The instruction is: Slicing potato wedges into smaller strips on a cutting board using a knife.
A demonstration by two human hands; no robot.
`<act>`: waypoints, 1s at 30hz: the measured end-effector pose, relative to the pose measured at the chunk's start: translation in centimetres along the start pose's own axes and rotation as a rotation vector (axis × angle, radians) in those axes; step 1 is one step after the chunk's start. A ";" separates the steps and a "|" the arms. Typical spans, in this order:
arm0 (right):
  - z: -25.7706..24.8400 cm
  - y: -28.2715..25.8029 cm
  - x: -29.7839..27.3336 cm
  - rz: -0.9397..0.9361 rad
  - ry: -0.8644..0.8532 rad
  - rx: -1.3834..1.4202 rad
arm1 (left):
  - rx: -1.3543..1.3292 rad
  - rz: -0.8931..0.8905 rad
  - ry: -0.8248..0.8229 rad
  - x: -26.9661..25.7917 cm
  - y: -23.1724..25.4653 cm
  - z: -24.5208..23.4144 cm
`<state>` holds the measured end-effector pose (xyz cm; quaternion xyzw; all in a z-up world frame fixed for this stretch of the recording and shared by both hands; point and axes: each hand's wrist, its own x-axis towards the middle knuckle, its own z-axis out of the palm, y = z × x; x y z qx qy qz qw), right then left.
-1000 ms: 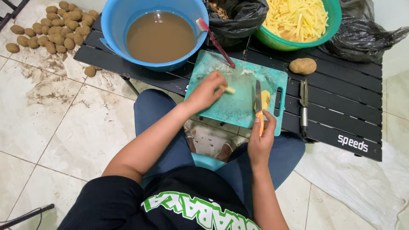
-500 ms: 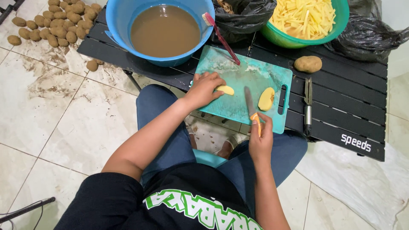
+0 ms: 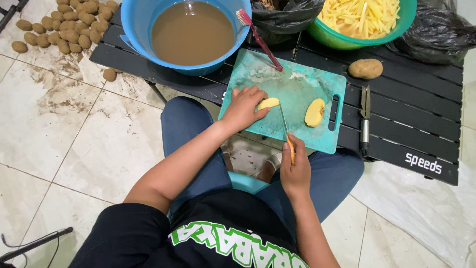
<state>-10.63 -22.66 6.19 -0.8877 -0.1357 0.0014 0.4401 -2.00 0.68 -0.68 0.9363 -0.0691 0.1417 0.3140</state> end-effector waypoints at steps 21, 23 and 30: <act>2.6 1.6 -0.2 -0.016 0.016 -0.089 | 0.033 0.049 0.044 -0.3 0.8 -0.6; 3.2 1.0 -0.5 0.002 0.033 -0.076 | 0.030 0.046 0.041 -0.4 0.6 -0.4; 3.6 -0.1 -0.3 0.084 -0.052 -0.085 | 0.037 0.041 0.021 -0.3 0.6 -0.5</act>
